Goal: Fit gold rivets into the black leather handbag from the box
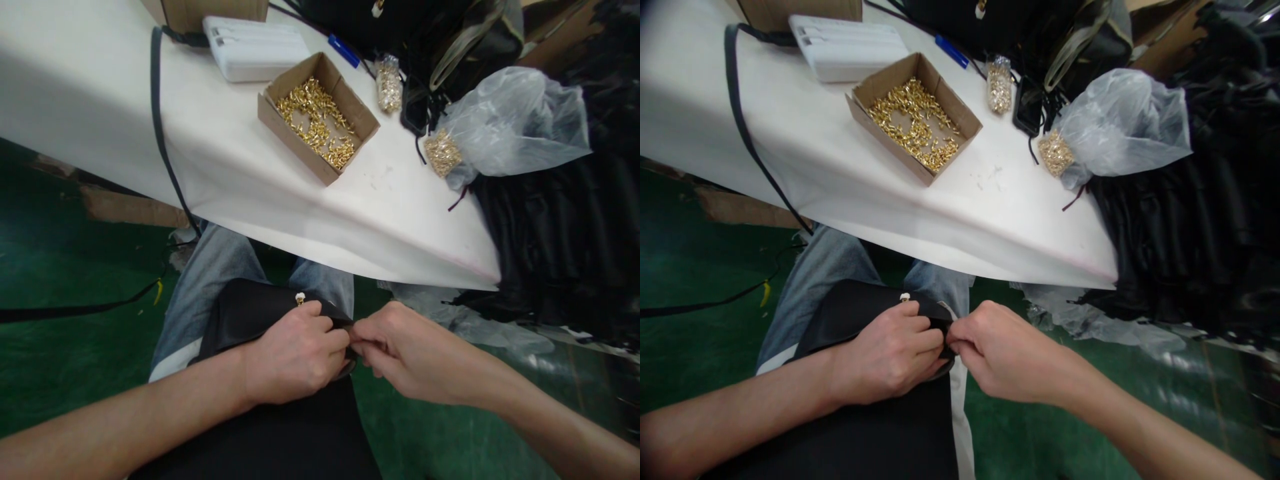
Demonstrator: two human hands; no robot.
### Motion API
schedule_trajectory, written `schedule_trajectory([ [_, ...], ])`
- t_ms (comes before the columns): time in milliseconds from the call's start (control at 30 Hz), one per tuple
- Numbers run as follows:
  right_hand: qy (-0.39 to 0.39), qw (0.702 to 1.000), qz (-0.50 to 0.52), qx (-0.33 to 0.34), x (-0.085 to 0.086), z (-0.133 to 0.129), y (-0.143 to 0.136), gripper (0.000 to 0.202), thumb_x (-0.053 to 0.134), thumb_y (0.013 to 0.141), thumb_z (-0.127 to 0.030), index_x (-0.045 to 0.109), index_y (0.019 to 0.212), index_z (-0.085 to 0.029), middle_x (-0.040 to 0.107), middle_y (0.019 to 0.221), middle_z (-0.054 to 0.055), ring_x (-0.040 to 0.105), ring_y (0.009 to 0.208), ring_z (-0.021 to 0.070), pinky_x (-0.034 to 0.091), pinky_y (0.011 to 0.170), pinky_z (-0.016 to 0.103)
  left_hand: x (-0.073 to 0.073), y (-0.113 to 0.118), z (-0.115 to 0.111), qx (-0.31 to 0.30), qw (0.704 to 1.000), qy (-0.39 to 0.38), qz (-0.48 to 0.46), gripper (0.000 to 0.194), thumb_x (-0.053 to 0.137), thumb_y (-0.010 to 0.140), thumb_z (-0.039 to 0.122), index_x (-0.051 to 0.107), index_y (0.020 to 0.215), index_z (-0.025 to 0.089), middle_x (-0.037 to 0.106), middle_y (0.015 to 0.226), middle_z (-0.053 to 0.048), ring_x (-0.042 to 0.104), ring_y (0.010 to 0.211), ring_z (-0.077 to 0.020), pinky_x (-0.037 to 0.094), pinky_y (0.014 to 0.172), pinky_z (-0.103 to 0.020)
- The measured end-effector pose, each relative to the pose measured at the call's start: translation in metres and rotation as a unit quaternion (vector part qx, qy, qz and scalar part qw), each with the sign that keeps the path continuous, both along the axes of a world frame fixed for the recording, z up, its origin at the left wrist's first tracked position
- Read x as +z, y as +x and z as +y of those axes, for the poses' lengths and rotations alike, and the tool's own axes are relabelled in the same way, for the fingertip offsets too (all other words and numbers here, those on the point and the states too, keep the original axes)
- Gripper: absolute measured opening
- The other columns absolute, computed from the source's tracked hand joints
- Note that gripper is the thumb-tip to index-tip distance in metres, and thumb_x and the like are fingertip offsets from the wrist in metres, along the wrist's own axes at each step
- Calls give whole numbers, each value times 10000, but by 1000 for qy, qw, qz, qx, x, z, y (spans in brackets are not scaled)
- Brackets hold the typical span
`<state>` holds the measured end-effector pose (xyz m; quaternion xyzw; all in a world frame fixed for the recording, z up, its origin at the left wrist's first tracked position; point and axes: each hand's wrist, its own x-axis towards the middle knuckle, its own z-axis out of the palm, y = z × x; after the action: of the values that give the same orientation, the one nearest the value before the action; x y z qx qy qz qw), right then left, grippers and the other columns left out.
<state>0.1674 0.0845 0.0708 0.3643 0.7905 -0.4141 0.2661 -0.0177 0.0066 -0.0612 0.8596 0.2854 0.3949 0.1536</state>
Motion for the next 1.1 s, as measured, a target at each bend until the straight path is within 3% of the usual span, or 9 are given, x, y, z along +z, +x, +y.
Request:
schedule_trajectory([
  [167,-17,1000,5,13,2,0,0,258,561,900,2,602,728,-186,673,676,-5,580,606,129,296,620,279,0,-1,0,-15,999,7,37,349,682,1083,221,583,750,196,595,762,3,476,676,-175,245,674,-412],
  [400,-13,1000,5,8,3,-2,0,262,576,930,-22,656,741,-187,668,631,3,585,570,144,292,594,288,3,3,-3,2,999,14,38,296,664,1064,170,593,777,184,567,777,-6,460,680,-186,246,674,-418],
  [800,-23,1000,2,6,0,-7,-2,248,592,886,1,667,730,-177,681,624,12,618,573,154,290,578,285,0,1,-6,-21,999,-22,45,275,667,1040,170,598,774,181,592,786,-11,477,678,-185,260,671,-425],
  [967,38,999,-28,19,5,-3,-3,267,574,1035,-167,663,784,-186,737,726,53,672,659,183,328,624,292,6,-2,11,-15,998,-38,57,315,667,1061,226,603,755,195,608,760,-4,500,666,-185,250,663,-436],
  [1100,70,995,-72,21,11,1,-10,298,654,1034,-298,678,755,-197,754,720,47,700,682,201,306,622,296,16,-6,28,-53,992,-43,107,340,719,1067,314,626,761,198,633,761,0,547,714,-201,273,677,-440],
])
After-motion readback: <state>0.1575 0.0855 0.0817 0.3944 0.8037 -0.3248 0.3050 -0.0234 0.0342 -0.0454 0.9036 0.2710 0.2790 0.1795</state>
